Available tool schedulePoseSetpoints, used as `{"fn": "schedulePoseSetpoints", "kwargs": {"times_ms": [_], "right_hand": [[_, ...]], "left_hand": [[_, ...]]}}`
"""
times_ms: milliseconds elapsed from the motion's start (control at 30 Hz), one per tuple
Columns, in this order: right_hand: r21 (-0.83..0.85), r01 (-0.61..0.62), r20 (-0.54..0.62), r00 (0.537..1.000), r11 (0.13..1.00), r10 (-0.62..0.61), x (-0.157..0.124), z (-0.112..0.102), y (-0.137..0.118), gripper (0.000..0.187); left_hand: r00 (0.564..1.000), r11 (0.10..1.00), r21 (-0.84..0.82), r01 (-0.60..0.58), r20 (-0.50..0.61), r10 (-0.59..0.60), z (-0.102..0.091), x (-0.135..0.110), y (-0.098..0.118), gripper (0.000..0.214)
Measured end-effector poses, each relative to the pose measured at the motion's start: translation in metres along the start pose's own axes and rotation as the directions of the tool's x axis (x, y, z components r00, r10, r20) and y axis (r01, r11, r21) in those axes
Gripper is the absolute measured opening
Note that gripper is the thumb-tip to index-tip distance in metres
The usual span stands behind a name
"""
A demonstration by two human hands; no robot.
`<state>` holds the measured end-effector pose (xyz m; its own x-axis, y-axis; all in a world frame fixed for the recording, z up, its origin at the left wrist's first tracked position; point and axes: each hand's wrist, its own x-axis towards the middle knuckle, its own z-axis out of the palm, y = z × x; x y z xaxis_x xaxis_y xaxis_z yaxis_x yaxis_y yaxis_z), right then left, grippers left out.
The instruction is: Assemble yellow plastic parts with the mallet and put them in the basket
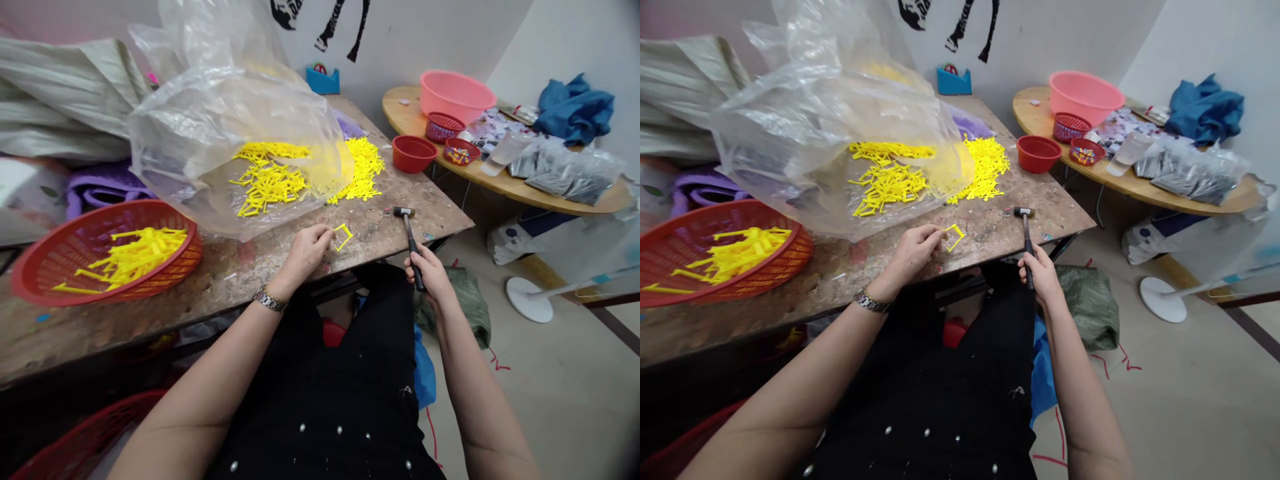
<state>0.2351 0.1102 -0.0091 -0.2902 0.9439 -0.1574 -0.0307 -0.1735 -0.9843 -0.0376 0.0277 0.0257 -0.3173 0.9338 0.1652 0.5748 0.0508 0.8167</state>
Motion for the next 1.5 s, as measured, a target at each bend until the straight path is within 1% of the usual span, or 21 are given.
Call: {"fn": "schedulePoseSetpoints", "kwargs": {"times_ms": [100, 167, 200, 233, 300, 333, 367, 400, 433, 467, 533, 600, 667, 767, 933, 1067, 1167, 1233, 1333, 1400, 1500], "right_hand": [[-0.072, 0.015, 0.009, 1.0, 0.997, -0.015, 0.006, 0.0, 0.003, 0.071], [-0.248, 0.073, -0.005, 0.997, 0.966, -0.076, 0.009, -0.002, 0.005, 0.069], [-0.371, 0.122, -0.024, 0.99, 0.921, -0.141, 0.009, -0.004, 0.006, 0.064], [-0.499, 0.173, -0.045, 0.973, 0.849, -0.225, 0.008, -0.005, 0.005, 0.058], [-0.701, 0.254, -0.062, 0.91, 0.667, -0.411, 0.003, -0.006, 0.002, 0.047], [-0.752, 0.288, -0.052, 0.871, 0.593, -0.488, -0.001, -0.005, -0.002, 0.043], [-0.77, 0.324, -0.038, 0.837, 0.55, -0.546, -0.007, -0.003, -0.006, 0.04], [-0.76, 0.363, -0.027, 0.811, 0.539, -0.584, -0.013, 0.001, -0.011, 0.038], [-0.728, 0.404, -0.017, 0.798, 0.554, -0.603, -0.019, 0.006, -0.016, 0.035], [-0.683, 0.436, -0.007, 0.798, 0.586, -0.603, -0.025, 0.013, -0.021, 0.033], [-0.584, 0.446, 0.028, 0.846, 0.678, -0.532, -0.036, 0.028, -0.029, 0.033], [-0.508, 0.43, 0.088, 0.888, 0.747, -0.451, -0.043, 0.044, -0.035, 0.034], [-0.458, 0.416, 0.157, 0.908, 0.786, -0.389, -0.047, 0.057, -0.037, 0.032], [-0.437, 0.412, 0.23, 0.911, 0.8, -0.343, -0.049, 0.069, -0.036, 0.024], [-0.442, 0.406, 0.277, 0.91, 0.8, -0.309, -0.048, 0.079, -0.031, 0.026], [-0.428, 0.407, 0.315, 0.904, 0.807, -0.289, -0.047, 0.083, -0.025, 0.023], [-0.438, 0.429, 0.335, 0.893, 0.79, -0.3, -0.046, 0.085, -0.022, 0.026], [-0.461, 0.441, 0.323, 0.892, 0.77, -0.316, -0.046, 0.085, -0.021, 0.03], [-0.492, 0.449, 0.308, 0.891, 0.746, -0.333, -0.045, 0.082, -0.021, 0.03], [-0.503, 0.462, 0.31, 0.885, 0.731, -0.346, -0.045, 0.078, -0.021, 0.029], [-0.525, 0.475, 0.317, 0.879, 0.706, -0.356, -0.043, 0.073, -0.019, 0.027]], "left_hand": [[0.996, 0.98, -0.179, 0.083, 0.035, -0.078, 0.002, -0.004, 0.008, 0.026], [0.986, 0.942, -0.294, 0.163, 0.086, -0.143, 0.002, -0.007, 0.014, 0.023], [0.979, 0.92, -0.339, 0.199, 0.108, -0.172, 0.003, -0.009, 0.016, 0.022], [0.974, 0.901, -0.373, 0.223, 0.128, -0.189, 0.003, -0.011, 0.018, 0.022], [0.972, 0.878, -0.419, 0.229, 0.146, -0.184, 0.004, -0.014, 0.02, 0.023], [0.973, 0.872, -0.437, 0.223, 0.152, -0.172, 0.004, -0.016, 0.021, 0.023], [0.974, 0.864, -0.453, 0.219, 0.16, -0.163, 0.005, -0.017, 0.022, 0.023], [0.974, 0.858, -0.466, 0.217, 0.168, -0.154, 0.005, -0.018, 0.022, 0.023], [0.973, 0.855, -0.473, 0.215, 0.178, -0.146, 0.006, -0.02, 0.023, 0.024], [0.973, 0.856, -0.473, 0.21, 0.185, -0.136, 0.007, -0.021, 0.025, 0.024], [0.974, 0.874, -0.45, 0.185, 0.202, -0.102, 0.009, -0.024, 0.028, 0.025], [0.975, 0.902, -0.408, 0.141, 0.214, -0.055, 0.01, -0.028, 0.032, 0.025], [0.975, 0.928, -0.362, 0.085, 0.221, -0.003, 0.011, -0.032, 0.035, 0.025], [0.977, 0.959, -0.283, -0.016, 0.198, 0.075, 0.009, -0.038, 0.038, 0.03], [0.976, 0.974, -0.124, -0.189, 0.084, 0.2, 0.001, -0.045, 0.036, 0.024], [0.959, 0.962, 0.01, -0.273, 0.084, 0.271, -0.007, -0.049, 0.031, 0.021], [0.96, 0.955, 0.1, -0.28, 0.058, 0.275, -0.022, -0.053, 0.028, 0.02], [0.963, 0.952, 0.155, -0.265, 0.0, 0.269, -0.039, -0.054, 0.027, 0.021], [0.964, 0.949, 0.242, -0.203, -0.124, 0.237, -0.074, -0.057, 0.024, 0.022], [0.952, 0.942, 0.311, -0.122, -0.232, 0.2, -0.102, -0.061, 0.021, 0.023], [0.901, 0.905, 0.424, 0.023, -0.401, 0.164, -0.142, -0.07, 0.012, 0.027]]}}
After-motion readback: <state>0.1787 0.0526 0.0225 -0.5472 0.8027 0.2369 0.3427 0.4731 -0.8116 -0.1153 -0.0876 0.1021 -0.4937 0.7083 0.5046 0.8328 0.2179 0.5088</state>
